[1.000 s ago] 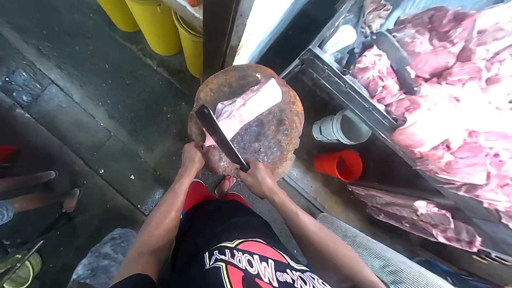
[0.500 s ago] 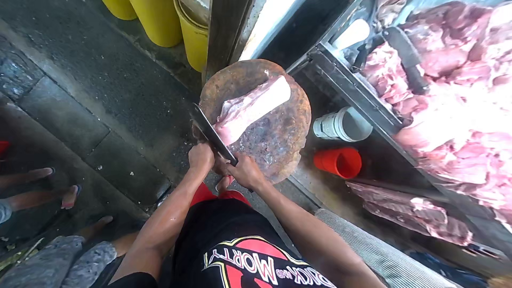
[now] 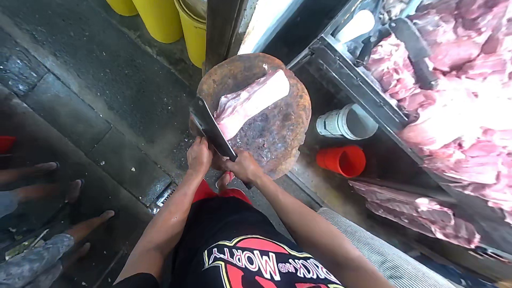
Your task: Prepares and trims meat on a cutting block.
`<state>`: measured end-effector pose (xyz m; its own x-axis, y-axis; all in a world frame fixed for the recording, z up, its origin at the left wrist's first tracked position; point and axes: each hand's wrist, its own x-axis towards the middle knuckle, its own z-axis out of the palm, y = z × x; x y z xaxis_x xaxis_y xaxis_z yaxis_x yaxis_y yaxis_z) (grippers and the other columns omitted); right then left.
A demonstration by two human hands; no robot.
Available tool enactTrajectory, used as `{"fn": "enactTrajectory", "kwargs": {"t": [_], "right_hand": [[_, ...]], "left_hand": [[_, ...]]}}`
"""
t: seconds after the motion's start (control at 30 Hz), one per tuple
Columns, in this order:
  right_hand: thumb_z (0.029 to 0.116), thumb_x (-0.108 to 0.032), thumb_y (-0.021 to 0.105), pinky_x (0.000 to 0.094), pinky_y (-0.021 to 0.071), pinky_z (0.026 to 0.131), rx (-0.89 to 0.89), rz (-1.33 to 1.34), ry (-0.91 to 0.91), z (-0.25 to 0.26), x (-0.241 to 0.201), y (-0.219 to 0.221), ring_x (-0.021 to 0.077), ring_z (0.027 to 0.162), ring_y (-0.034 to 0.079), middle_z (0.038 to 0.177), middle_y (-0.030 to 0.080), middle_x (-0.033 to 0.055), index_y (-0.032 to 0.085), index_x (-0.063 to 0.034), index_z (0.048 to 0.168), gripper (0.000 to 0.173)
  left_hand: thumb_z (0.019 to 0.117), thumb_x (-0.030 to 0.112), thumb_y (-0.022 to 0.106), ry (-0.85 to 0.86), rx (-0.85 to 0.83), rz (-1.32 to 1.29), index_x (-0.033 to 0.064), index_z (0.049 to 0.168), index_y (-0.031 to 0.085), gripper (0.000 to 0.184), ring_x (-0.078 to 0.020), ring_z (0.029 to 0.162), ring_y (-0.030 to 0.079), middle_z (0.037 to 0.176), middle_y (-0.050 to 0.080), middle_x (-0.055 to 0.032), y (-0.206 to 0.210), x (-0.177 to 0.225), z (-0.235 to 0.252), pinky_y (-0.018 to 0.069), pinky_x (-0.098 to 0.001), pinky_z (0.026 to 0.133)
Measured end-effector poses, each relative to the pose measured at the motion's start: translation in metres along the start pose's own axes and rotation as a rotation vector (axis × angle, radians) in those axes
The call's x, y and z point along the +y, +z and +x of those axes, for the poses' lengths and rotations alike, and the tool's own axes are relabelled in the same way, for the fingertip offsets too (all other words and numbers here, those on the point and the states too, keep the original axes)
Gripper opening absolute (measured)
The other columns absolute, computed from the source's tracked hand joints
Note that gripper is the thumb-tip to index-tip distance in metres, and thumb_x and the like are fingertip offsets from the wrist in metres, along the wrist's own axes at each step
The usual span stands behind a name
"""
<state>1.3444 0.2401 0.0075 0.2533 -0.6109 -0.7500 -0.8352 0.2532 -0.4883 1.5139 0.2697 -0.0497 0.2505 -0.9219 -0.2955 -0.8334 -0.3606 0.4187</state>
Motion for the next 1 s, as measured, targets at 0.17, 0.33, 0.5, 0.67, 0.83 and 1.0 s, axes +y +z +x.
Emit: {"fn": "enactTrajectory", "kwargs": {"t": [0.17,0.33,0.5,0.67,0.83,1.0], "right_hand": [[0.0938,-0.038,0.064,0.049,0.0565,0.072,-0.021,-0.027,0.021,-0.009,0.002,0.0,0.0228,0.078,0.068,0.086,0.068,0.0083,0.069,-0.011,0.105,0.029],[0.0959,-0.04,0.062,0.0475,0.056,0.069,-0.038,-0.074,0.083,-0.032,0.016,0.001,0.0215,0.073,0.067,0.083,0.067,0.007,0.069,-0.0114,0.102,0.03],[0.0918,-0.036,0.064,0.0538,0.0547,0.068,-0.075,-0.112,0.136,-0.072,0.056,0.002,0.0264,0.074,0.067,0.081,0.067,0.0099,0.069,-0.0088,0.096,0.028],[0.0905,-0.036,0.065,0.0538,0.0525,0.07,-0.078,-0.138,0.117,-0.09,0.076,-0.005,0.0262,0.077,0.065,0.081,0.065,0.0093,0.068,-0.0097,0.091,0.026],[0.0874,-0.04,0.066,0.0512,0.0536,0.067,-0.065,-0.097,0.046,-0.087,0.087,-0.01,0.0223,0.072,0.065,0.078,0.065,0.0054,0.068,-0.0133,0.093,0.028],[0.0886,-0.04,0.067,0.0471,0.0576,0.061,0.082,0.081,0.007,-0.111,0.104,-0.017,0.0194,0.06,0.065,0.072,0.066,0.0035,0.07,-0.0133,0.1,0.03]], "left_hand": [[0.098,0.011,0.06,0.013,0.097,-0.008,0.0005,0.11,0.071,0.019,-0.0355,0.093,0.072,0.114,0.069,-0.0185,0.011,0.004,-0.005,0.0603,-0.054,0.078],[0.0992,0.013,0.06,-0.011,0.082,-0.02,0.0006,0.112,0.069,0.02,-0.035,0.097,0.072,0.12,0.068,-0.0184,0.009,0.007,-0.01,0.0605,-0.0537,0.081],[0.1007,0.024,0.061,-0.058,0.03,-0.056,0.0037,0.112,0.068,0.025,-0.0357,0.097,0.071,0.12,0.067,-0.0171,0.004,0.005,-0.006,0.0596,-0.0561,0.081],[0.0971,0.021,0.064,-0.103,0.003,-0.225,0.0032,0.116,0.07,0.026,-0.0328,0.104,0.07,0.116,0.07,-0.0161,-0.016,-0.016,-0.018,0.057,-0.057,0.091],[0.0939,0.033,0.068,-0.088,-0.101,-0.152,0.0063,0.123,0.069,0.04,-0.0293,0.11,0.069,0.127,0.066,-0.0132,-0.014,0.007,-0.035,0.0573,-0.0542,0.094],[0.0985,0.029,0.06,-0.231,-0.045,-0.179,0.0056,0.118,0.07,0.033,-0.0331,0.109,0.068,0.121,0.069,-0.0153,-0.016,-0.01,-0.046,0.0551,-0.0577,0.094]]}}
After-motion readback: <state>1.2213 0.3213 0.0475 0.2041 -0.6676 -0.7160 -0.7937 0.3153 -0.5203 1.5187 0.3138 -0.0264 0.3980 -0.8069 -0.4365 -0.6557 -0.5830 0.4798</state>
